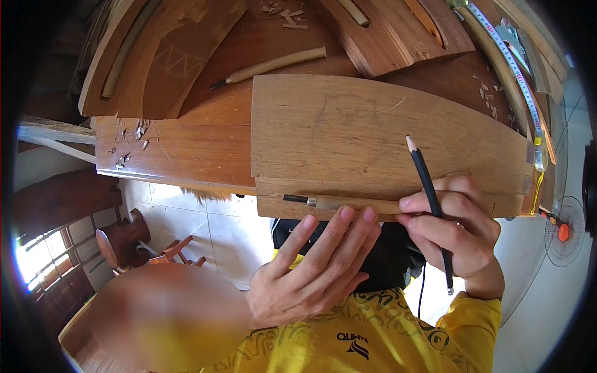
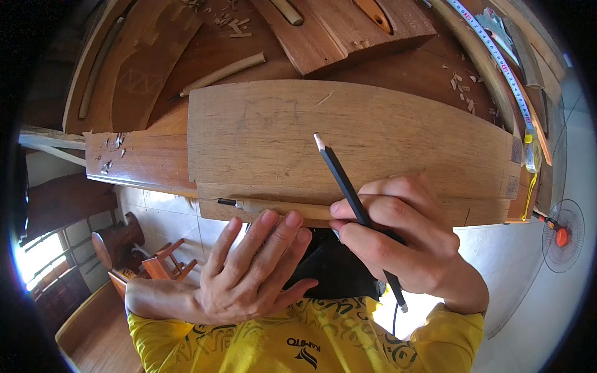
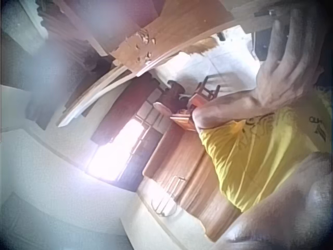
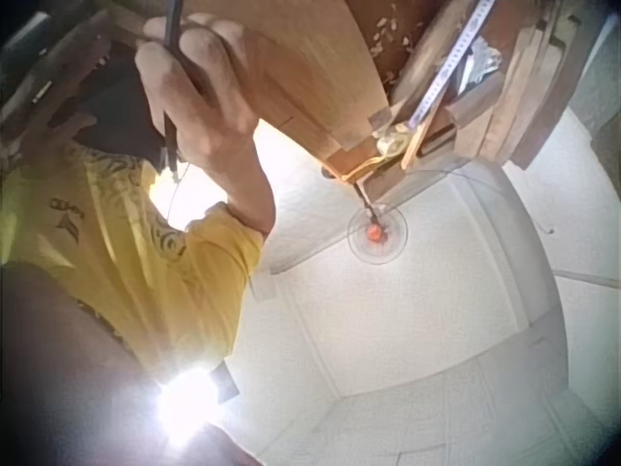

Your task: Marking and assembling small wood pieces on a workshop table.

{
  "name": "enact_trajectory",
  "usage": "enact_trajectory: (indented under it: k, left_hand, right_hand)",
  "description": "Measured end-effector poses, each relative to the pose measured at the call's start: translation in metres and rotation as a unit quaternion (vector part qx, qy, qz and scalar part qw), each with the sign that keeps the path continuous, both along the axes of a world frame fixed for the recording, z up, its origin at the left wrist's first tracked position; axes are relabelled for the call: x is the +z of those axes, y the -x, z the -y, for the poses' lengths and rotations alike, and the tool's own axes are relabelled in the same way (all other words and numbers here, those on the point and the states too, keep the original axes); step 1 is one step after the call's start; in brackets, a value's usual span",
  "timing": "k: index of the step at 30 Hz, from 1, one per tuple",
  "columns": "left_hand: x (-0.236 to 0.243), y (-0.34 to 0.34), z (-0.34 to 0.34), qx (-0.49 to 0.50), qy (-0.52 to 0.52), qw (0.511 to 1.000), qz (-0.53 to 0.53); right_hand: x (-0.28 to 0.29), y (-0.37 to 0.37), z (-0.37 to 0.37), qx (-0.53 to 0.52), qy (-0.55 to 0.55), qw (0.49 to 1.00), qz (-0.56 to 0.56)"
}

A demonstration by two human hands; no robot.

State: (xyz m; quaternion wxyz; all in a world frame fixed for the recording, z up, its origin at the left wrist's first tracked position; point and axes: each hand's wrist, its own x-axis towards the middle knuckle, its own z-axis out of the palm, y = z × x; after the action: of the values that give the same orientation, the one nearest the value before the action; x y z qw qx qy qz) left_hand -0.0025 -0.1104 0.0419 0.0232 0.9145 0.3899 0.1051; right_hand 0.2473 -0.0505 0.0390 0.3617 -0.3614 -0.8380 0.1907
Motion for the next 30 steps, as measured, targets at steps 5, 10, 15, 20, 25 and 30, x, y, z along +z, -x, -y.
enact_trajectory:
  k: [5, 10, 15, 20, 25, 30]
  left_hand:
    - [0.002, 0.003, -0.0029, -0.009, 0.012, 1.0, 0.022]
    - [0.0011, 0.0032, -0.0073, -0.018, 0.006, 0.999, 0.027]
    - [0.0002, 0.006, -0.0088, -0.031, 0.007, 0.999, 0.025]
    - [-0.0017, 0.0066, -0.0089, -0.035, -0.002, 0.999, 0.031]
    - [-0.0024, 0.006, -0.009, -0.029, -0.018, 0.999, 0.028]
    - [-0.0017, 0.0052, -0.0092, -0.028, -0.031, 0.999, 0.013]
  right_hand:
    - [-0.0005, -0.0011, -0.0003, 0.003, 0.009, 1.0, -0.002]
    - [0.0003, -0.0022, -0.0015, 0.014, 0.026, 1.0, 0.001]
    - [-0.0006, -0.0032, -0.0014, 0.016, 0.031, 0.999, -0.015]
    - [-0.0012, -0.0047, -0.0032, 0.028, 0.025, 0.999, -0.011]
    - [-0.0004, -0.0059, -0.0075, 0.039, 0.02, 0.999, -0.02]
    - [-0.0043, -0.008, -0.0046, 0.047, 0.003, 0.999, -0.011]
